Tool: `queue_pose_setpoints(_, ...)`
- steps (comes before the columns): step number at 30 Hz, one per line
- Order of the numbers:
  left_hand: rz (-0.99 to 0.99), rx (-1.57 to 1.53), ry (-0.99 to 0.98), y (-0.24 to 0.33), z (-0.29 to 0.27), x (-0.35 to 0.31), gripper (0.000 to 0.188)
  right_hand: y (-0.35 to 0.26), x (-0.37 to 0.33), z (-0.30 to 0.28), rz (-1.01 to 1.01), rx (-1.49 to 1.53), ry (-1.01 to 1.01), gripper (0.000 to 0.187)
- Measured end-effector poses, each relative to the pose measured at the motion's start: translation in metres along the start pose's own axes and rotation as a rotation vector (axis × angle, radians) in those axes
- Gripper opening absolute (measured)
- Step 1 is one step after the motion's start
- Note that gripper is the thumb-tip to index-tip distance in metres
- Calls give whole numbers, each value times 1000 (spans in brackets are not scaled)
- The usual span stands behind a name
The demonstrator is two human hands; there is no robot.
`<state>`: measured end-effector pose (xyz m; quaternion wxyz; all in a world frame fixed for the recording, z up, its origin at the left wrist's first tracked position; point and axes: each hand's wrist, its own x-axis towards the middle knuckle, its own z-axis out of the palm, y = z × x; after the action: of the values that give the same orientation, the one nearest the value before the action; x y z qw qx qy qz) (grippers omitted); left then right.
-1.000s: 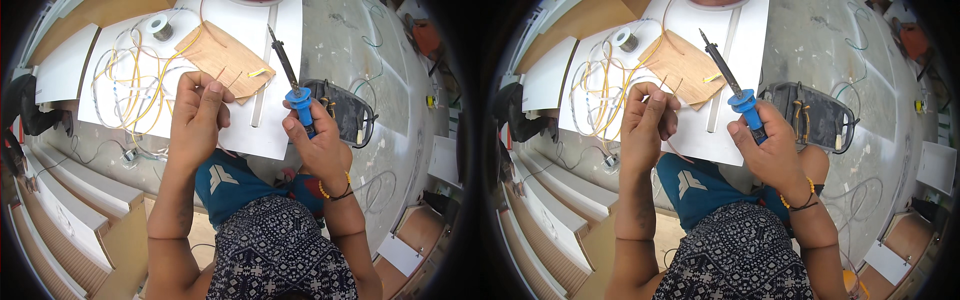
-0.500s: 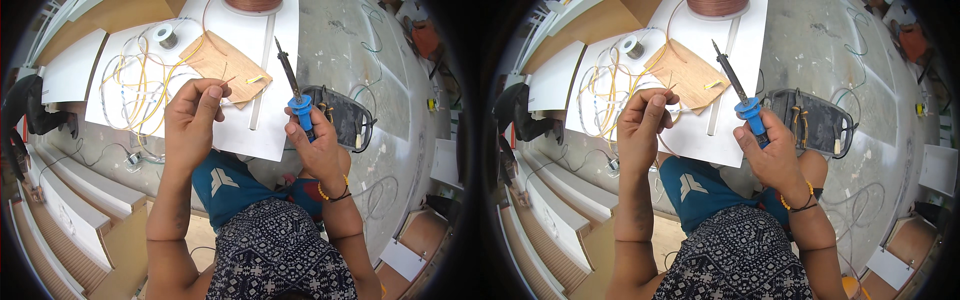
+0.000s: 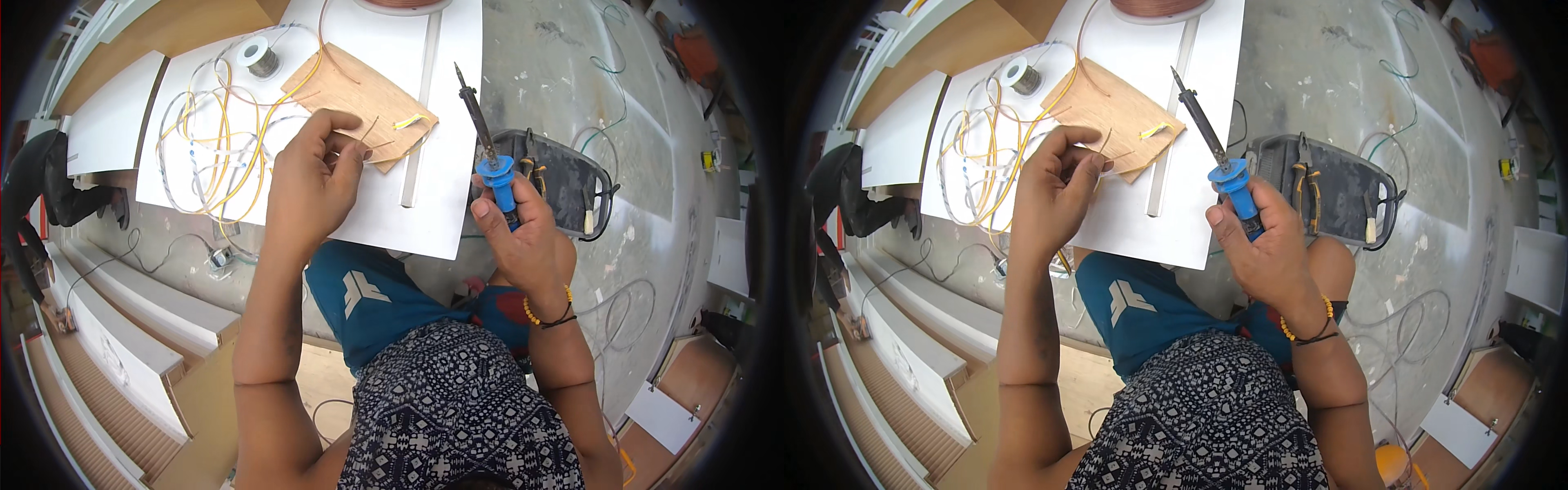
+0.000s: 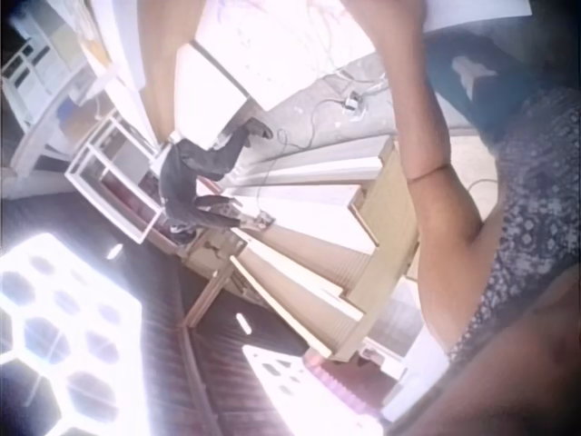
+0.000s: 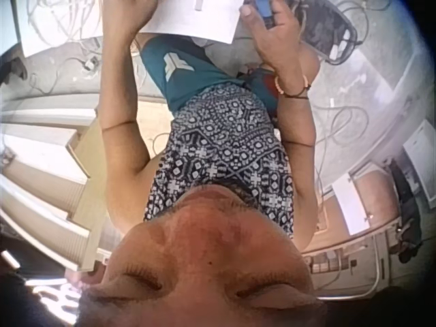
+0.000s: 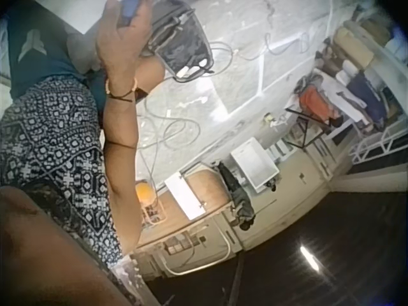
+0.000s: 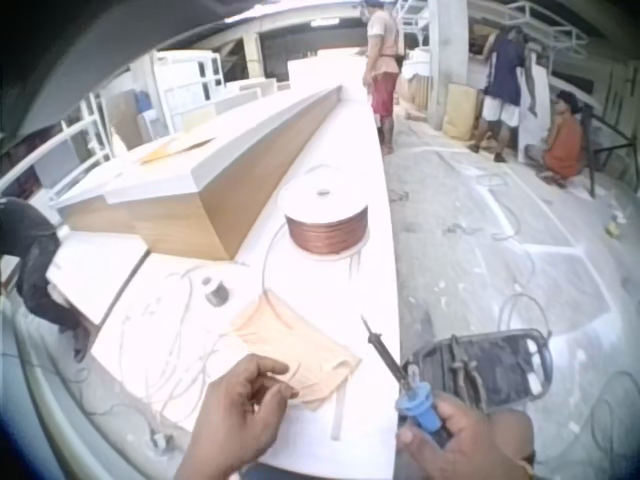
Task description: The person solders wires to an LED strip. The person uses pliers to cut a wire, peels the end of the wire, and then uses a soldering iron to attach the wire to the contact point on the LED strip.
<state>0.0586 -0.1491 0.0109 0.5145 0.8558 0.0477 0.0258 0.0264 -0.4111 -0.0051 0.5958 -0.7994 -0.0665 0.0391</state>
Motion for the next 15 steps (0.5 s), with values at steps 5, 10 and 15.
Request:
queue_pose_setpoints(5,-133,28,-134,6,-4,13,11,-3,2,-3,25,-79,7,30)
queue_pose_setpoints(10,-108,192,-147,8,-3,25,13,1,8,-5,8,-136,25,29)
queue_pose_setpoints(15,-157,232,-181,2,0,40,14,-1,15,-6,42,-176,-15,29)
